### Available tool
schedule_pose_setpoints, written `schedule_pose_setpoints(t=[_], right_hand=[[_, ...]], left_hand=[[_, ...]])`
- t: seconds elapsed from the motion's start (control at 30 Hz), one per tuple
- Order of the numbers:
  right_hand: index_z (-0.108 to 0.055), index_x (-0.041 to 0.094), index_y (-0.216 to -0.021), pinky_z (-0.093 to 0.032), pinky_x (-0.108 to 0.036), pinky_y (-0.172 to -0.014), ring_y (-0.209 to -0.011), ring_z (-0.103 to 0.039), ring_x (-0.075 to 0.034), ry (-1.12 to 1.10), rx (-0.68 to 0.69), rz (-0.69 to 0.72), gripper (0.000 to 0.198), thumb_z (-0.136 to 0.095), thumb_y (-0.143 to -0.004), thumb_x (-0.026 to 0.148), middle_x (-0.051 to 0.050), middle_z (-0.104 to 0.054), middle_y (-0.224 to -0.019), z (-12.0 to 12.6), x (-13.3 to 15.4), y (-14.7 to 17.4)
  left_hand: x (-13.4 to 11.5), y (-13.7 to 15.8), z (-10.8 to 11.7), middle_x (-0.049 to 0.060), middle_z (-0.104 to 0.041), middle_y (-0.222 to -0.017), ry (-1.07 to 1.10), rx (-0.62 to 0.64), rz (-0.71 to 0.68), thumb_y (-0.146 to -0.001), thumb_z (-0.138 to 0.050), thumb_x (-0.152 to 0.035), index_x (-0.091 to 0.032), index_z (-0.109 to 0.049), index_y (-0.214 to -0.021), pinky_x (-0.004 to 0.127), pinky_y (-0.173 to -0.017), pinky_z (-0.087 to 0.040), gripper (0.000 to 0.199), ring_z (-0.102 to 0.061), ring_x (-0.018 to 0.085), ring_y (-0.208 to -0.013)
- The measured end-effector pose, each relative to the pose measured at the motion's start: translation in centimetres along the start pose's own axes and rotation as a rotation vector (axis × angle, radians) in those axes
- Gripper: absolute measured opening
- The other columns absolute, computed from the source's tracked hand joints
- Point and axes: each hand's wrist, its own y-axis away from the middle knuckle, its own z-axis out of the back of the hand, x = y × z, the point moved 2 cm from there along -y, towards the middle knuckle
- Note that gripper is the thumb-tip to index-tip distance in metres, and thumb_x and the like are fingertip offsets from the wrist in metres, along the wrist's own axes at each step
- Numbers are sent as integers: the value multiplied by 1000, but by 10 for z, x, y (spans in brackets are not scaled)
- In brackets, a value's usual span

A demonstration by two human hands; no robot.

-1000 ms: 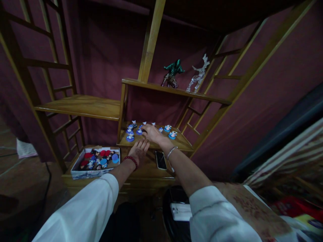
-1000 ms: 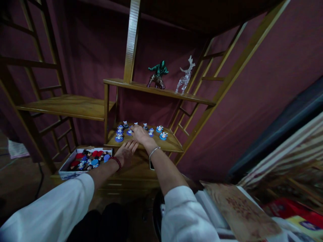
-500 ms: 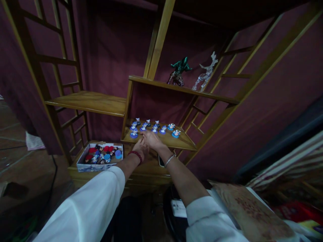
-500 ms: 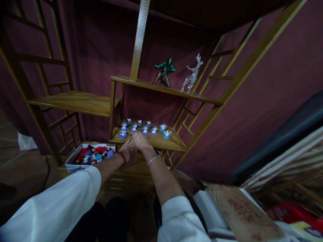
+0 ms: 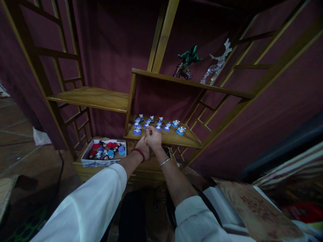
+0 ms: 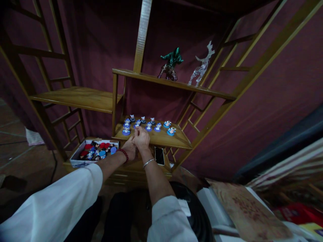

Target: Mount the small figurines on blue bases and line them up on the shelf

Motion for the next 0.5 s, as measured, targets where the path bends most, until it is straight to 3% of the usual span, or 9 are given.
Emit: schedule_pose_setpoints(t=[0.23, 0.33, 0.5], right_hand=[[-45, 15, -108, -38, -27, -86, -95, -52, -17, -55, -65, -147, 32, -43, -79, 28, -8, -57, -101, -2, -6, -9], [-41, 14, -113, -38, -28, -86, -98, -52, -17, -35, -29, -184, 36, -43, -79, 29, -12, -53, -109, -3, -6, -11], [-40, 13, -116, -38, -29, -88, -107, -48, -21, 50, 45, -212, 42, -46, -79, 32, -15, -51, -116, 0, -3, -17]], left_hand=[[0, -1, -3, 13, -37, -135, -45, -11, -2, -73, -48, -29, -11, -40, -127, 43, -101, -15, 58, -23, 28, -125], [1, -1, -8, 12, -38, -135, -73, -20, -11, -69, -52, -32, -14, -42, -126, 47, -101, -13, 61, -19, 31, -127], [3, -5, -16, 10, -43, -131, 35, -74, -26, -75, -43, -24, -16, -42, -126, 46, -101, -15, 51, -26, 28, -125]])
